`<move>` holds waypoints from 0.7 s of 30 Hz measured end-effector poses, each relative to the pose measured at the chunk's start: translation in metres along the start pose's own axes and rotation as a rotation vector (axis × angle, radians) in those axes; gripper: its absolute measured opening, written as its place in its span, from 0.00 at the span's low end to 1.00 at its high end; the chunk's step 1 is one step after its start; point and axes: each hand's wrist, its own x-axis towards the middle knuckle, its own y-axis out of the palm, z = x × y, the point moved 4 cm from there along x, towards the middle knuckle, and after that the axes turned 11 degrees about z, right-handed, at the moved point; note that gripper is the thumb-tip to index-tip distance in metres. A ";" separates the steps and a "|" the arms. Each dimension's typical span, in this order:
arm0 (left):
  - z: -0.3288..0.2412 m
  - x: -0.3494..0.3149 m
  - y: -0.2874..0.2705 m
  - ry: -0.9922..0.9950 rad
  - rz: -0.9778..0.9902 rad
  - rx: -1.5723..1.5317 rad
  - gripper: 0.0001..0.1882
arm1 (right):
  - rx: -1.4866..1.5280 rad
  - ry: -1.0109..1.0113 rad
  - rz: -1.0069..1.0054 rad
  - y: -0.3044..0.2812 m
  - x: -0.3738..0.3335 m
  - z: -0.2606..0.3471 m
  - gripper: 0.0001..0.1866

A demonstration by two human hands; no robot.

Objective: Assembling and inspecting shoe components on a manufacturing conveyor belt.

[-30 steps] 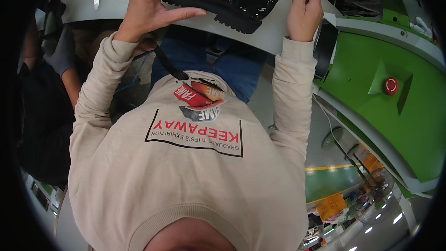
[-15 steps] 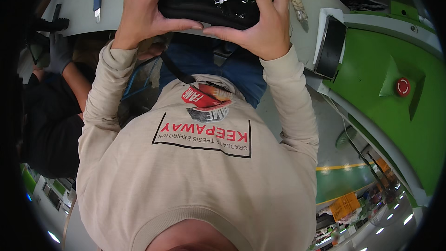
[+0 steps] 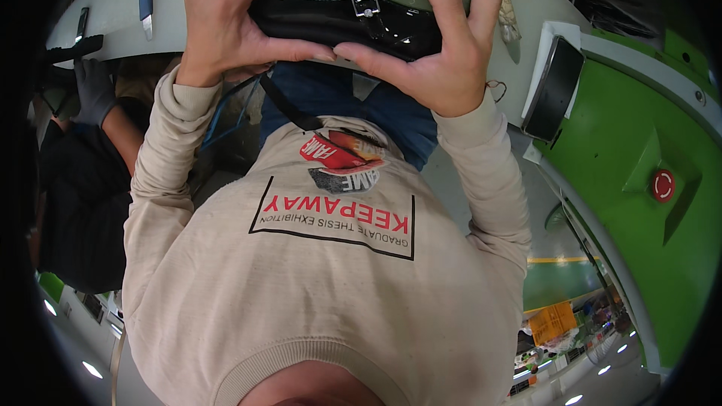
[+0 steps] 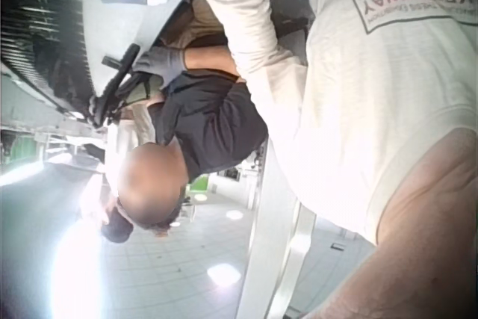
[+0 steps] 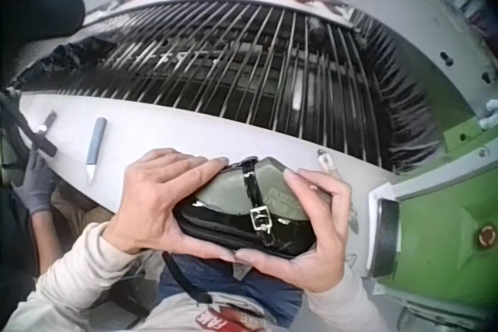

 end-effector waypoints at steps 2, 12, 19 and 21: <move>0.003 0.002 0.001 0.014 -0.018 0.007 0.48 | -0.019 -0.080 -0.047 0.005 -0.003 -0.007 0.47; 0.024 0.002 0.035 0.304 -0.623 -0.484 0.20 | 0.157 -0.034 -0.169 0.009 -0.013 -0.040 0.34; 0.003 0.025 0.012 -0.097 -0.098 -0.103 0.14 | 1.110 -0.372 -0.471 0.033 -0.006 -0.061 0.46; 0.025 0.006 0.022 0.306 -0.545 -0.696 0.13 | 0.314 0.111 -0.144 0.009 -0.010 -0.019 0.60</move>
